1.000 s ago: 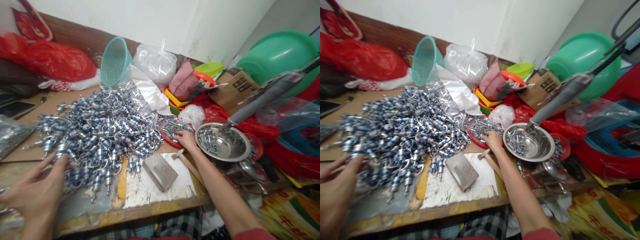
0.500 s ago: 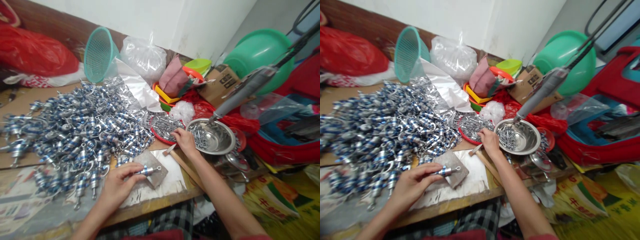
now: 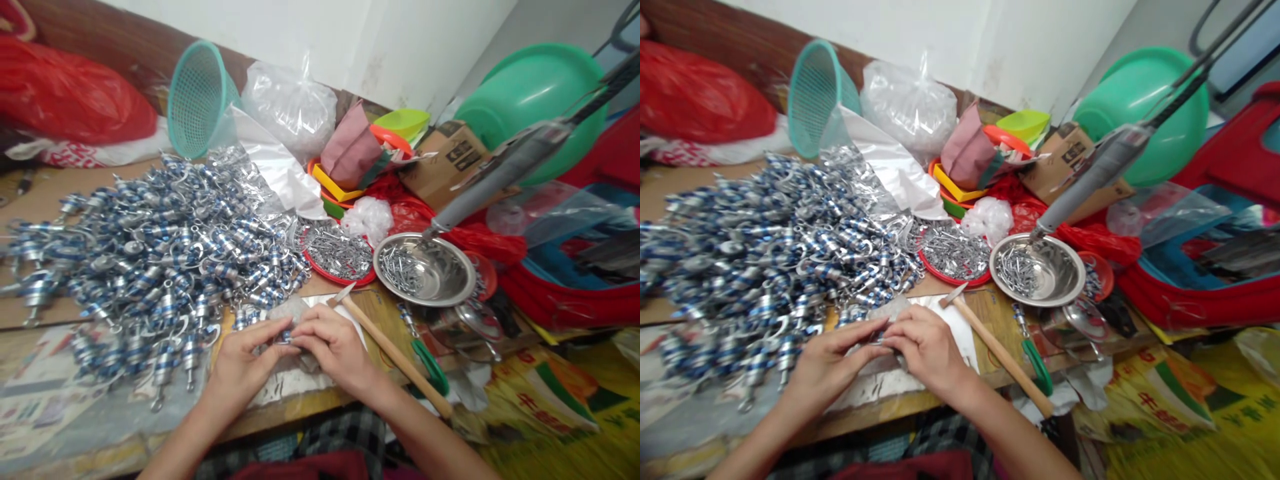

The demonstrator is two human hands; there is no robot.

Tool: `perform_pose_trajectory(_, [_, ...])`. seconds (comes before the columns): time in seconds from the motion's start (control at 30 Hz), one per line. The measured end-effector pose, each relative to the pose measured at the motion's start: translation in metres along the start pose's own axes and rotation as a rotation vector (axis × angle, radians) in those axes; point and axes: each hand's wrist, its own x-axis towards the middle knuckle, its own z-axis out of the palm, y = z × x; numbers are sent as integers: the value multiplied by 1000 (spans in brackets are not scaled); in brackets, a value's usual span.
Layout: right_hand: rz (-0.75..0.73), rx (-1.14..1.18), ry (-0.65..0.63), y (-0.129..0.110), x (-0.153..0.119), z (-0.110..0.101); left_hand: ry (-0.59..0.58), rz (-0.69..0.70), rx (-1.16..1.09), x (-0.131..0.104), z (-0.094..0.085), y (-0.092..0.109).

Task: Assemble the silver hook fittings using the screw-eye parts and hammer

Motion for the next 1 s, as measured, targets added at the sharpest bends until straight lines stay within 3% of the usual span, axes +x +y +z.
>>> perform_pose_trajectory(0.2, [-50, 12, 22, -6, -8, -2, -43, -137, -142, -3, 0, 6])
perform_pose_trajectory(0.47, [-178, -262, -12, -13, -16, -5, -73, -125, -156, -12, 2, 11])
perform_pose_trajectory(0.63, [-182, -112, 50, -15, -23, -4, -74, -154, -217, -16, 1, 16])
perform_pose_trajectory(0.7, [-247, -115, 91, -13, -27, -5, -51, -184, -306, -17, 1, 19])
perform_pose_trajectory(0.77, [-404, -200, 113, -10, -31, -7, -50, -220, -399, -19, 0, 21])
perform_pose_trajectory(0.87, [-605, -360, 47, -6, -34, -13, -85, -237, -421, -19, -2, 24])
perform_pose_trajectory(1.0, [-561, -376, 91, -10, -34, -15, -150, -126, -270, -20, -10, 27])
